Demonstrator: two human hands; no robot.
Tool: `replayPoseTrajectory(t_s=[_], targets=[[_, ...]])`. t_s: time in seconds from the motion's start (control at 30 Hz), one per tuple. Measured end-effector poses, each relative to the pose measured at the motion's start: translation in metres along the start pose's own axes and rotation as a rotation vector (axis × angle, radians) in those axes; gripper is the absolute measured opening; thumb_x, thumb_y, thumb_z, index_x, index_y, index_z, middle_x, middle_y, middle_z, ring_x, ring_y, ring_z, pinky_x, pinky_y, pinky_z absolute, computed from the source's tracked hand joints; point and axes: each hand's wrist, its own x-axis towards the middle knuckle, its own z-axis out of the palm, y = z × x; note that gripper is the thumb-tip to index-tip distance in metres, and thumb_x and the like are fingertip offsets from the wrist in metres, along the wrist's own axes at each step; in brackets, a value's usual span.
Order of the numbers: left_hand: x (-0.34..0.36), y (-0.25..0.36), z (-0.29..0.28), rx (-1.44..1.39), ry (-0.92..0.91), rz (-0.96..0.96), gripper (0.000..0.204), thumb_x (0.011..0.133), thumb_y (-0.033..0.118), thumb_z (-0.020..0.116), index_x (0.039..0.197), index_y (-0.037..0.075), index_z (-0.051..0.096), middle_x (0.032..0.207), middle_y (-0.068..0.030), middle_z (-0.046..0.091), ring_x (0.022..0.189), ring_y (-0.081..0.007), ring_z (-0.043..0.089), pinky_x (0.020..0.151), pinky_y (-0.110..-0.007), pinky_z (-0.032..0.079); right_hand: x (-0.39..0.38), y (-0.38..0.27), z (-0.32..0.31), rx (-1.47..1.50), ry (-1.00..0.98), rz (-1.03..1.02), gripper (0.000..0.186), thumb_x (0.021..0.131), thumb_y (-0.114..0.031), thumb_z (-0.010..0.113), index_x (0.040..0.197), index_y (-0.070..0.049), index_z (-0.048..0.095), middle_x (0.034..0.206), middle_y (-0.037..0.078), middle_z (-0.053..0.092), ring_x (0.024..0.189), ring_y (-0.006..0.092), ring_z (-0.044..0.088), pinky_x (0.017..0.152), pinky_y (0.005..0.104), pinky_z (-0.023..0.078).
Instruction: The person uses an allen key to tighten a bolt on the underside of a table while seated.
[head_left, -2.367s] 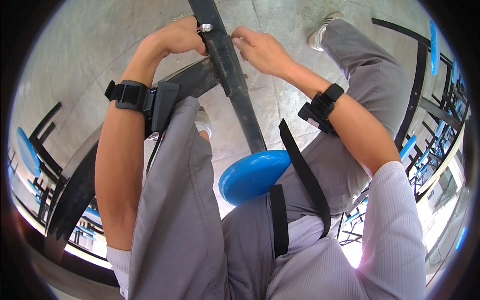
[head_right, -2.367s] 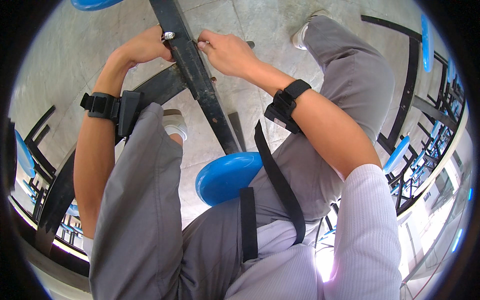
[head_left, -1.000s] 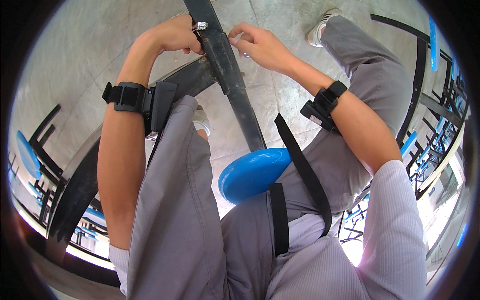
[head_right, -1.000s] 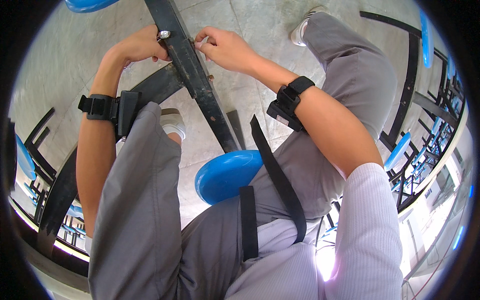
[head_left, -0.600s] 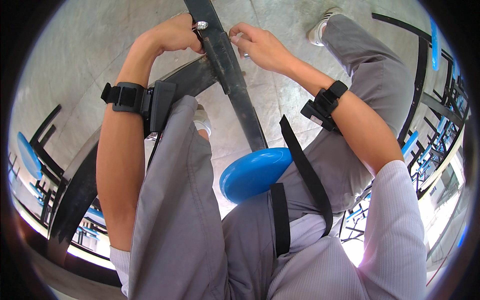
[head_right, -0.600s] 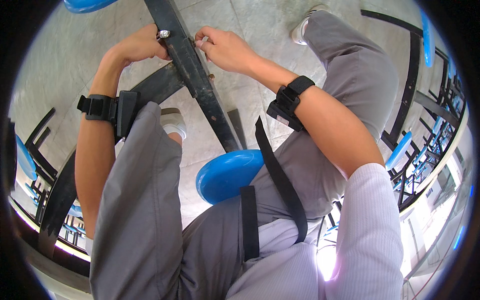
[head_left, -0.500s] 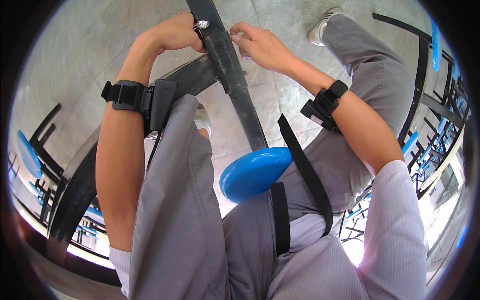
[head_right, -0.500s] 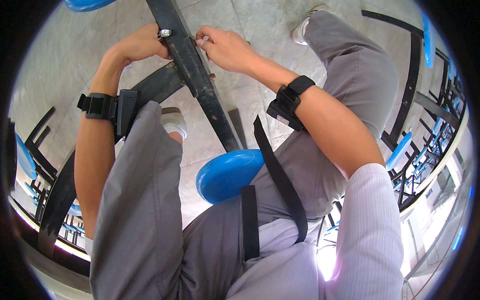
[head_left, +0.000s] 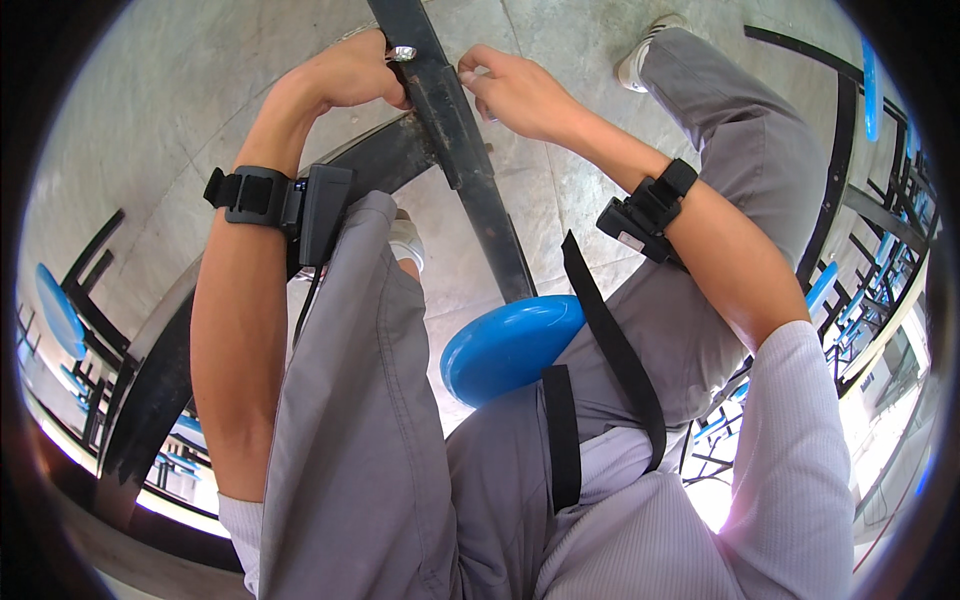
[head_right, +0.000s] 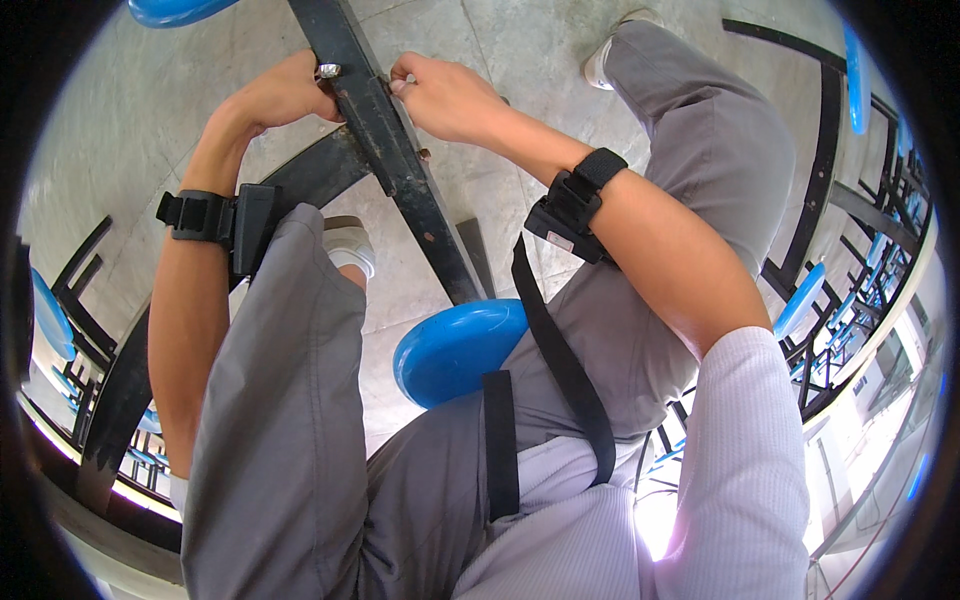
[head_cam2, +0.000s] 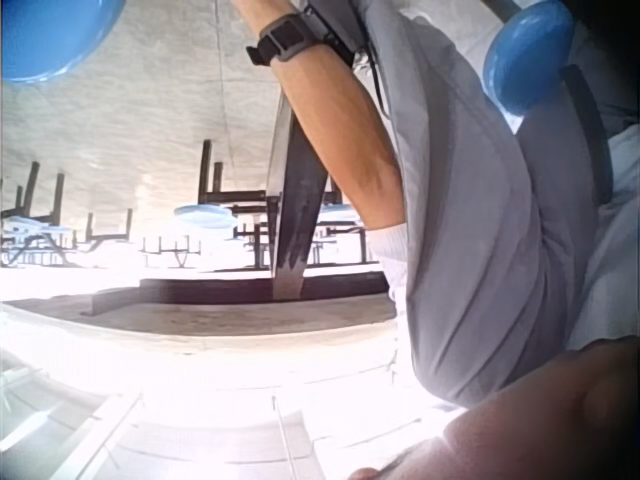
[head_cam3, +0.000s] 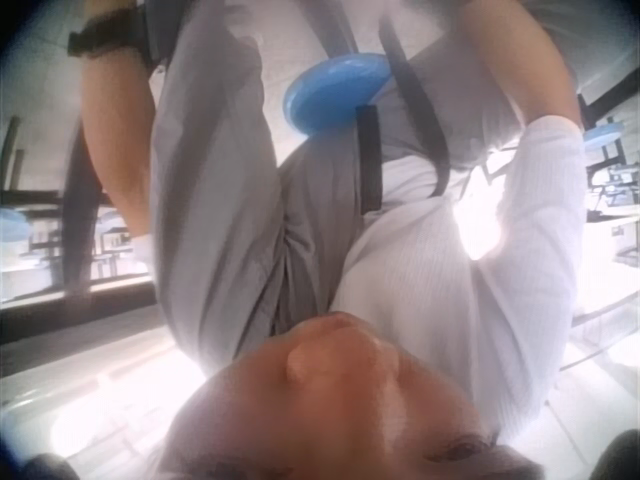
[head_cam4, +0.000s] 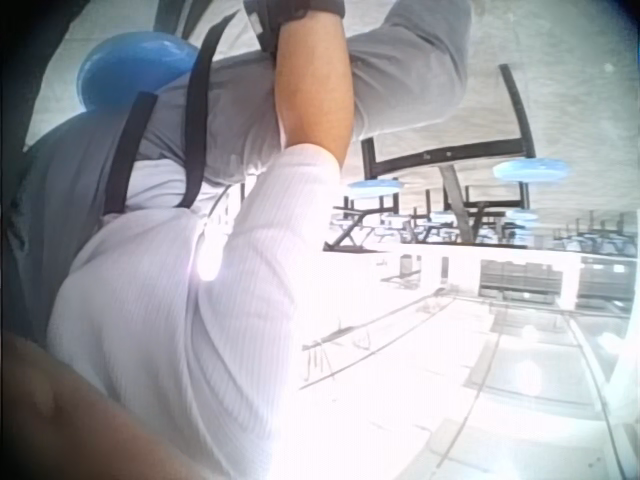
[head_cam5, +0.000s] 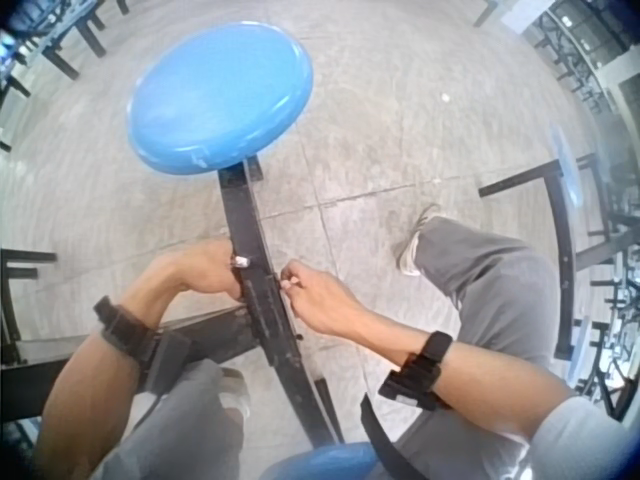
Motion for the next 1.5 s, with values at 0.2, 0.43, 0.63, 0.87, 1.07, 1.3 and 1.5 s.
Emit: replayPoseTrajectory(t_s=[0.2,0.43,0.63,0.87,1.07,1.3,1.5], targets=[[-0.002,-0.002,-0.001,0.033,0.03,0.035,0.033,0.057,0.013,0.071,0.085,-0.004,0.061,0.077,-0.0137,0.061,0.075,-0.0228,0.057,0.07,-0.033,0.043,0.0,-0.002,-0.004,0.094,-0.076,0.013,0.027,0.088,-0.026,0.042,0.099,-0.003,0.053,0.065,0.006,0.058,0.062,0.0158,0.054,0.059,0.0297,0.041],[0.009,-0.02,0.002,0.098,0.01,0.095,0.039,0.058,0.017,0.075,0.09,-0.001,0.062,0.087,-0.0167,0.063,0.082,-0.0304,0.06,0.073,-0.037,0.046,-0.005,-0.006,-0.024,0.298,-0.009,0.183,0.03,0.086,-0.029,0.048,0.094,-0.001,0.053,0.066,0.005,0.06,0.063,0.0144,0.054,0.06,0.0287,0.041],[-0.002,-0.028,0.002,0.191,0.147,0.112,0.027,0.076,0.015,0.06,0.097,-0.001,0.057,0.083,-0.0124,0.065,0.08,-0.0237,0.06,0.072,-0.033,0.045,-0.005,-0.002,-0.038,0.356,0.153,0.055,0.022,0.077,-0.023,0.055,0.082,-0.002,0.052,0.066,0.005,0.058,0.063,0.0128,0.052,0.059,0.0273,0.04],[-0.058,0.028,-0.029,-0.21,0.622,0.265,0.021,0.089,0.021,0.047,0.094,0.004,0.057,0.069,-0.0018,0.056,0.059,-0.0095,0.045,0.055,-0.024,0.035,-0.014,-0.005,-0.047,0.33,0.12,-0.055,0.025,0.067,-0.017,0.062,0.08,-0.004,0.045,0.07,0.002,0.044,0.065,0.0121,0.042,0.06,0.0265,0.039],[-0.113,0.077,-0.024,-1.066,0.388,0.425,0.027,0.095,0.029,0.041,0.09,0.006,0.054,0.057,0.0063,0.037,0.047,-0.0025,0.026,0.043,-0.018,0.021,-0.018,-0.013,-0.055,0.335,0.227,-0.277,0.024,0.07,-0.012,0.065,0.079,-0.006,0.044,0.07,-0.001,0.041,0.064,0.009,0.042,0.056,0.024,0.037],[-0.106,0.04,0.008,-1.557,0.259,0.366,0.027,0.095,0.031,0.041,0.08,0.009,0.047,0.056,0.0077,0.025,0.046,-0.0024,0.02,0.041,-0.018,0.019,-0.043,-0.059,-0.075,0.954,0.333,-0.274,0.02,0.077,-0.002,0.064,0.077,-0.01,0.045,0.069,-0.004,0.046,0.055,0.0016,0.039,0.043,0.0175,0.029],[-0.108,0.025,0.022,-1.666,0.304,0.259,0.018,0.088,0.02,0.053,0.074,0.011,0.045,0.057,0.0079,0.028,0.048,-0.0021,0.023,0.042,-0.019,0.019,-0.074,-0.094,-0.066,0.961,0.243,-0.382,0.02,0.077,-0.003,0.063,0.08,-0.011,0.045,0.069,-0.004,0.047,0.056,0.0008,0.041,0.042,0.016,0.03]])
